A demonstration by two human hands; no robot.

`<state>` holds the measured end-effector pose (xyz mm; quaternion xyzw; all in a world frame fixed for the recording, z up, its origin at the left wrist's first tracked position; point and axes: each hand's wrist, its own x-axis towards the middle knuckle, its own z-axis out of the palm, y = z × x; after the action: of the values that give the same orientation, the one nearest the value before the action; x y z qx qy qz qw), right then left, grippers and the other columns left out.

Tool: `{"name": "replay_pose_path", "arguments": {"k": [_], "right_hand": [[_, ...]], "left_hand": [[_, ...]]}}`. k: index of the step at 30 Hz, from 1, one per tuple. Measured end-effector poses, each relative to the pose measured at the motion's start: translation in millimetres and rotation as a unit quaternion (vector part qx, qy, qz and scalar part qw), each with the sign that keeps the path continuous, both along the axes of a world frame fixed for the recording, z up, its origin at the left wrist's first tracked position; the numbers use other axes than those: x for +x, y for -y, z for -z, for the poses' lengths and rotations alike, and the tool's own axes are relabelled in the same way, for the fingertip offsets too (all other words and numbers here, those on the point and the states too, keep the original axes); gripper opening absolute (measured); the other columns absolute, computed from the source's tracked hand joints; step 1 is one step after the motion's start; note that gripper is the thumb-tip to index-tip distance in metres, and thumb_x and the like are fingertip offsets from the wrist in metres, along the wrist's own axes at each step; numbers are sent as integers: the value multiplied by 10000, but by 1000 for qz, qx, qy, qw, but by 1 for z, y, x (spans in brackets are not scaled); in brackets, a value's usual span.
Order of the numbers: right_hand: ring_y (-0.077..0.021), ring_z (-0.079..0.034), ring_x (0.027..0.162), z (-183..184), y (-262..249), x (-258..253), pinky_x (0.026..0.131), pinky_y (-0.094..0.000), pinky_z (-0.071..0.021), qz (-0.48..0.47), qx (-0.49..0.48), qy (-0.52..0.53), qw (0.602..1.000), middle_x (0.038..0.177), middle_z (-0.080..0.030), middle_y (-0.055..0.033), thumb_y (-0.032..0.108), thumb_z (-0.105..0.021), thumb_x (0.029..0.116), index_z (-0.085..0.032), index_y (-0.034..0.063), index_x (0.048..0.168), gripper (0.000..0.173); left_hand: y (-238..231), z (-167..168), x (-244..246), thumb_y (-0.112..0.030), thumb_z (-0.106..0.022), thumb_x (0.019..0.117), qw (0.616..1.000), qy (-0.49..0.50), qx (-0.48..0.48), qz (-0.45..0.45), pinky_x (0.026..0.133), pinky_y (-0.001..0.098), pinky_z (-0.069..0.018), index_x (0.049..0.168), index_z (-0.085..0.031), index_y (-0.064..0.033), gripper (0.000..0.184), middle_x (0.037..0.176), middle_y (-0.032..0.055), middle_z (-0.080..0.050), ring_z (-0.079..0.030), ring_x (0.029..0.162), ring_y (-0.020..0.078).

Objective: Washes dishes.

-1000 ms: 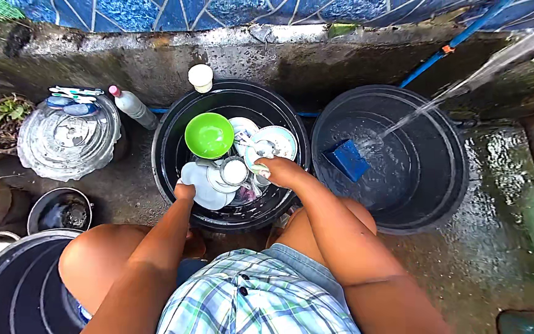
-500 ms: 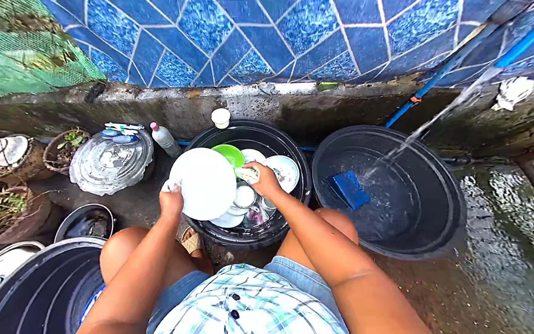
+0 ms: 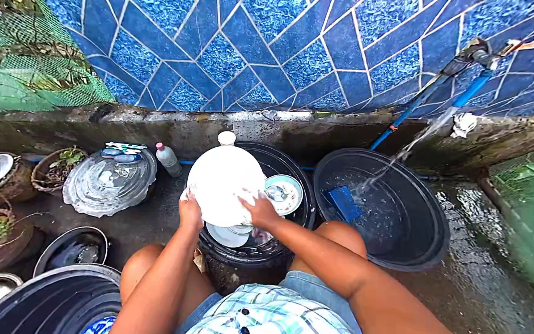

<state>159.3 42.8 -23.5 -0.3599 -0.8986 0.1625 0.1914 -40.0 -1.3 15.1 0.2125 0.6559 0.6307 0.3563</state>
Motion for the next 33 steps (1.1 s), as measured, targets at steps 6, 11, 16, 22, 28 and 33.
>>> {"name": "replay_pose_path", "arguments": {"k": [6,11,16,22,28,33], "right_hand": [[-436,-334,1508,-12,-42,-61,1204,-603,-320,143,22,-73,987,1608,-365,-274,75,-624,934,-497,-10,1490,577],[-364,-415,1484,-16,-60,-75,1222,-593,-289,4,60,-102,993,1550,-502,-181,111,-605,965,-581,21,1439,483],[-448,-676,1083,-44,-75,-77,941,-633,-506,116,48,-114,985,1103,-711,-265,294,-655,940,-720,-47,1070,371],[-434,-707,1041,-33,-63,-86,928,-620,-526,53,81,-108,989,1093,-738,-248,199,-707,896,-738,-30,1130,329],[-453,-684,1114,-34,-87,-51,945,-643,-513,350,-104,-86,927,1185,-703,-272,232,-581,1032,-627,8,1331,377],[-445,-684,1080,-44,-42,-77,972,-624,-500,-37,65,-21,997,1135,-722,-255,152,-777,834,-725,-12,1189,394]], "left_hand": [[2,13,15,-201,-416,1111,997,-39,-7,71,837,305,-539,1158,-629,66,344,997,121,-664,-637,882,101],[8,12,7,-166,-480,1090,997,-23,-17,65,841,283,-539,1194,-619,72,295,1030,122,-672,-640,892,87],[11,12,6,-65,-677,966,987,-64,-21,149,878,280,-561,1254,-588,94,340,1094,158,-692,-676,947,109],[16,13,15,-24,-663,962,993,-48,-5,112,828,258,-570,1189,-618,104,264,1024,136,-704,-678,881,81],[9,17,16,-96,-639,1003,991,-27,-57,122,871,322,-560,1232,-582,97,304,1079,171,-676,-668,944,149],[2,14,11,5,-653,942,960,-72,-63,264,898,326,-552,1173,-610,90,249,1069,155,-681,-659,972,136]]}}
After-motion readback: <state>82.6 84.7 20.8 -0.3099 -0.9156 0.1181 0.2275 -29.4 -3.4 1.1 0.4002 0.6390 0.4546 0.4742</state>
